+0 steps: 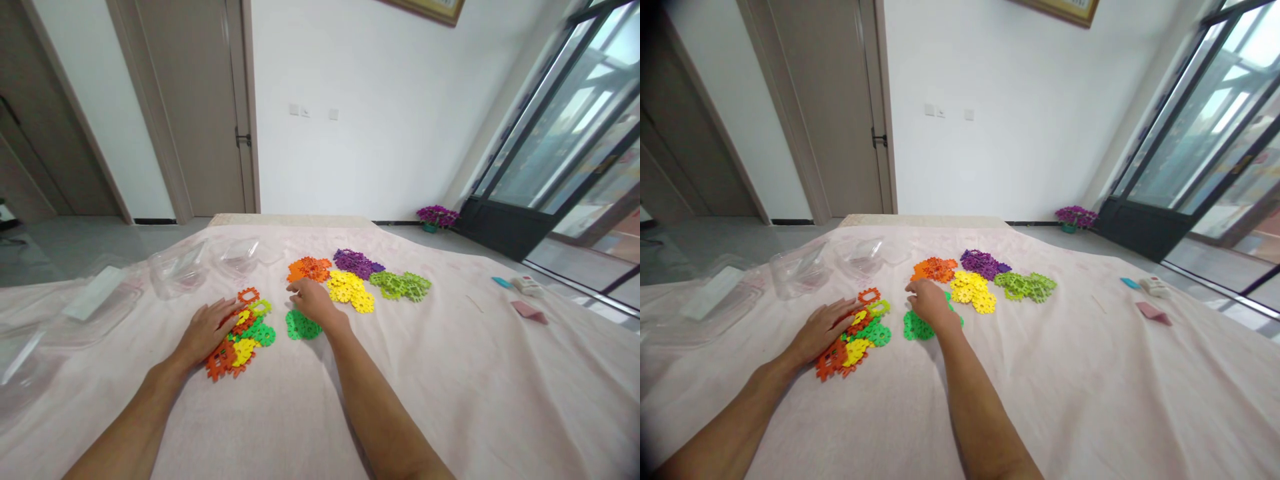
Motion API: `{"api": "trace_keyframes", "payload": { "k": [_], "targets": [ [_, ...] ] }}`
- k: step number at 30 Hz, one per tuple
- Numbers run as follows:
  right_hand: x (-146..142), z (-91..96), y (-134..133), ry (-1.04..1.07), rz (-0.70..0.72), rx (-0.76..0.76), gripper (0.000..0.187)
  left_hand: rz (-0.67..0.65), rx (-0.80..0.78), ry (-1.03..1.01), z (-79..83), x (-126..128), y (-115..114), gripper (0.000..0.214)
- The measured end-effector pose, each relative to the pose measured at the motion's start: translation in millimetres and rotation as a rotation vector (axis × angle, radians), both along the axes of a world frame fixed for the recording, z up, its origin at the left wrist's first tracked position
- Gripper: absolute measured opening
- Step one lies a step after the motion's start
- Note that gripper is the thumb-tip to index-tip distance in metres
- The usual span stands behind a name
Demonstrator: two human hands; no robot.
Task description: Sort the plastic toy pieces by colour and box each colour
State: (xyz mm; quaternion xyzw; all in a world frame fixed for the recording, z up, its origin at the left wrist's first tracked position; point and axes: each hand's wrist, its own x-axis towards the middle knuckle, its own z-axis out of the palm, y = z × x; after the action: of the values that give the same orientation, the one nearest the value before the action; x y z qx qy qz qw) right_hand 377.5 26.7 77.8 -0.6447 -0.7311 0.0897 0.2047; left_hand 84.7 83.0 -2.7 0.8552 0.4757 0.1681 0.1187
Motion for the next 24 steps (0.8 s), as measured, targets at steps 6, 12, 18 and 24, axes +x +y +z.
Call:
{"api": "trace_keyframes", "payload": {
  "k": [6, 12, 18, 24],
  "targets": [
    [-41, -18.3, -2, -0.136, 0.247, 0.004, 0.041, -0.070, -0.029, -0.032, 3.7, 0, -1, 0.051],
    [-50, -24.6, -1, -0.258, 0.266, 0.005, 0.021, -0.124, -0.016, -0.045, 2.4, 1, 1, 0.051],
    [-33, -13.6, 2, -0.177, 0.151, 0.090, 0.023, -0.105, -0.019, -0.071, 1.4, 1, 2, 0.050],
    [22, -5.9, 9, 0.160, -0.226, 0.178, 0.020, -0.076, 0.009, -0.111, -1.3, 1, 3, 0.049]
  ]
}}
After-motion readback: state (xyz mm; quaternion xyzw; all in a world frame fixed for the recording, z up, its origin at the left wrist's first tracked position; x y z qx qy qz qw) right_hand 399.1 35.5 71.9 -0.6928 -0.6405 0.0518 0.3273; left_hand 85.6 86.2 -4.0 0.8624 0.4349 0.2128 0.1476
